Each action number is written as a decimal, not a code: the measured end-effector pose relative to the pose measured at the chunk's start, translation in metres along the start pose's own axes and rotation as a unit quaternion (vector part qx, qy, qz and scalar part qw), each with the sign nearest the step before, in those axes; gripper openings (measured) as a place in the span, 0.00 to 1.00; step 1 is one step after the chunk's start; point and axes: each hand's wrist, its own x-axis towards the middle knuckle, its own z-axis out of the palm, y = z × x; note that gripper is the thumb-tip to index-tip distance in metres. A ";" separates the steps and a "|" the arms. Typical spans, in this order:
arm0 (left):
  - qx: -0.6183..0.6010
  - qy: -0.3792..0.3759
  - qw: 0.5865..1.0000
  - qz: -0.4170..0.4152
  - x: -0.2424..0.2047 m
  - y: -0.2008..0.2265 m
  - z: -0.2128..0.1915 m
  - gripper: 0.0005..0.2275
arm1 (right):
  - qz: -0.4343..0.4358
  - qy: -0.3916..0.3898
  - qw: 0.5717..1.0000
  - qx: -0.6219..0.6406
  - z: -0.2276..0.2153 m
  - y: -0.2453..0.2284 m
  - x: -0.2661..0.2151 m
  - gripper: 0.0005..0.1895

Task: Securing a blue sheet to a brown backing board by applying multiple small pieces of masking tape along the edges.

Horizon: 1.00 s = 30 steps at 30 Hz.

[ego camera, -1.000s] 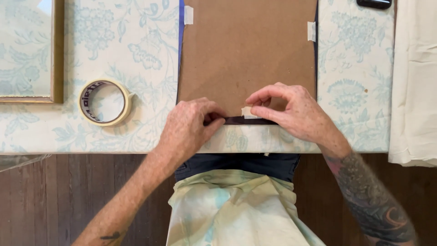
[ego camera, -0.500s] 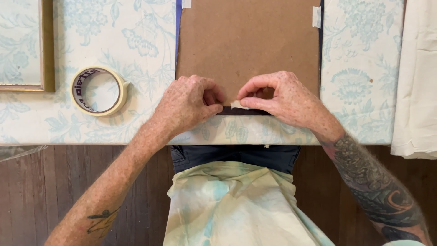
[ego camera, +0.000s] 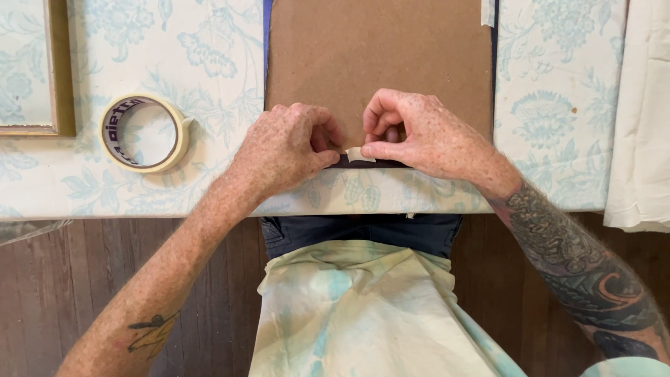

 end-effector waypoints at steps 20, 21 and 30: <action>0.016 -0.010 1.000 -0.009 0.003 0.001 0.000 0.08 | -0.010 -0.003 1.000 -0.018 0.001 0.004 0.004 0.12; 0.018 -0.010 1.000 -0.009 0.003 0.001 -0.001 0.08 | -0.013 -0.002 1.000 -0.020 0.001 0.004 0.005 0.12; 0.021 -0.011 1.000 -0.008 0.003 -0.001 0.000 0.08 | -0.028 0.016 0.999 -0.012 0.005 0.006 0.004 0.10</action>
